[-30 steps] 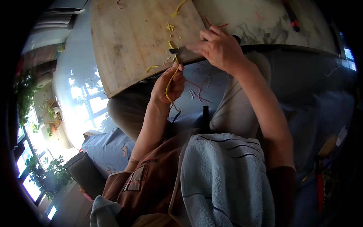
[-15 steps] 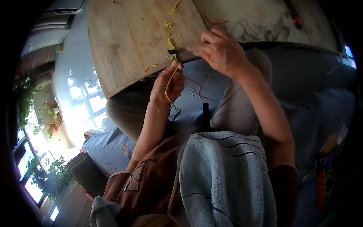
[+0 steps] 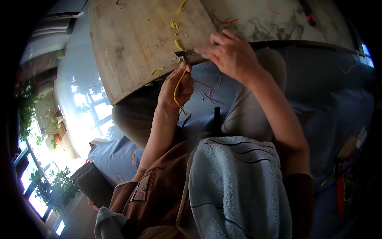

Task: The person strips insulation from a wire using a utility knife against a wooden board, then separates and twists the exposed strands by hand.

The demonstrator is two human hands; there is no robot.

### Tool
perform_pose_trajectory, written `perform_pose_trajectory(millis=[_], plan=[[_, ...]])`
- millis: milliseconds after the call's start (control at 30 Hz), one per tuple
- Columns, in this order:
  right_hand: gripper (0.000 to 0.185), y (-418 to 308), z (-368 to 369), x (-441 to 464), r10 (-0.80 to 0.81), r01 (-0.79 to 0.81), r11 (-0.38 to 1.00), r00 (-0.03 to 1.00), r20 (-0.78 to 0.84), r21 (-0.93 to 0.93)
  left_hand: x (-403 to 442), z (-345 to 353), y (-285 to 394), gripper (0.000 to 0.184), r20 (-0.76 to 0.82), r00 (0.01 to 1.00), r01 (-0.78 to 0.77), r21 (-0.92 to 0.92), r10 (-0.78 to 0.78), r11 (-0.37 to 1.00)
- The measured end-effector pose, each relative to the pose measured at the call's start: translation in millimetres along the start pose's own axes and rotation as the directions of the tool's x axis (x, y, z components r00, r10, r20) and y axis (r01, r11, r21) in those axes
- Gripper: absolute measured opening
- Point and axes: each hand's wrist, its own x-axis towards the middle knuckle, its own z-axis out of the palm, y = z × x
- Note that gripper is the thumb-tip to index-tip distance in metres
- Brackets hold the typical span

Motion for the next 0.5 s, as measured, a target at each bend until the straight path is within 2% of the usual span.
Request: perform_pose_trajectory(millis=[133,500], plan=[[0.023,1.4,-1.2,8.9,-0.051,0.051,0.999,0.996,-0.073,-0.002,3.6,-8.8,2.3,0.025,0.055,0.997,0.049,-0.015,-0.048,0.999],[0.031,15.0,3.3,19.7,-0.27,0.276,0.961,0.942,-0.198,0.003,-0.9,-6.5,13.1,0.024,0.031,0.987,0.159,0.01,-0.159,0.987]])
